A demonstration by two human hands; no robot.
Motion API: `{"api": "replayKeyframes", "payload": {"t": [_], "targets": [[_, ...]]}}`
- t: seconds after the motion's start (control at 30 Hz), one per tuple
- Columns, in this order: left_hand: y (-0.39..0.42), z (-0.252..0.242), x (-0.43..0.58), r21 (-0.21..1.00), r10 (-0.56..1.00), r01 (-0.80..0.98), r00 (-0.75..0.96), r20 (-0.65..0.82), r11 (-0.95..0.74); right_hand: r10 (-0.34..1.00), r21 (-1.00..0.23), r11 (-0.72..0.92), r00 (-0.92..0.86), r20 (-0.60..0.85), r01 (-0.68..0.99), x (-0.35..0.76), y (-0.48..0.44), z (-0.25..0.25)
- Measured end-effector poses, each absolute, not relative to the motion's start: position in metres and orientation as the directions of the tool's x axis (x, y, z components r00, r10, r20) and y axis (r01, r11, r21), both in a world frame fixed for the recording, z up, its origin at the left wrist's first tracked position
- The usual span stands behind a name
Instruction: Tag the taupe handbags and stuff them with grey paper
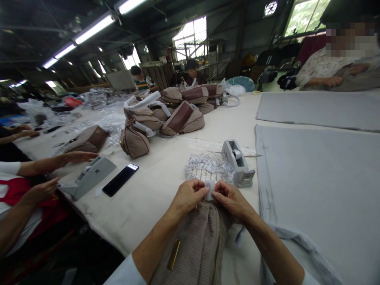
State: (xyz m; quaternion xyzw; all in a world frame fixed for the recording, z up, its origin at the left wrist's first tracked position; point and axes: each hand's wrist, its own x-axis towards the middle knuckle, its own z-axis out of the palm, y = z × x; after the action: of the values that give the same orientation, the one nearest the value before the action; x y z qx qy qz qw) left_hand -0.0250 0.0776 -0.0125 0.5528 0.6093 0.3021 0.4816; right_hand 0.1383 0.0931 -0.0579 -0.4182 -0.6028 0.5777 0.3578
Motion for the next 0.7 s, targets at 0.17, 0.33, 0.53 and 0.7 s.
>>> {"api": "replayKeyframes", "payload": {"t": [0.17, 0.33, 0.53, 0.7], "targets": [[0.083, -0.019, -0.029, 0.893, 0.954, 0.419, 0.166, -0.251, 0.162, 0.91, -0.991, 0.017, -0.412, -0.04, 0.134, 0.138, 0.09, -0.059], [0.085, -0.021, -0.027, 0.892, 0.96, 0.428, 0.159, -0.231, 0.144, 0.866, -0.998, -0.019, -0.498, -0.05, 0.068, 0.138, 0.087, -0.057], [0.067, -0.026, -0.048, 0.917, 0.985, 0.36, -0.041, -0.169, 0.173, 0.836, -0.973, 0.06, -0.545, -0.073, 0.222, 0.111, 0.101, -0.048], [0.048, -0.034, -0.083, 0.95, 0.96, 0.182, -0.173, -0.222, 0.252, 0.764, -0.82, 0.393, -0.644, 0.039, 0.416, 0.068, 0.108, -0.043]]}}
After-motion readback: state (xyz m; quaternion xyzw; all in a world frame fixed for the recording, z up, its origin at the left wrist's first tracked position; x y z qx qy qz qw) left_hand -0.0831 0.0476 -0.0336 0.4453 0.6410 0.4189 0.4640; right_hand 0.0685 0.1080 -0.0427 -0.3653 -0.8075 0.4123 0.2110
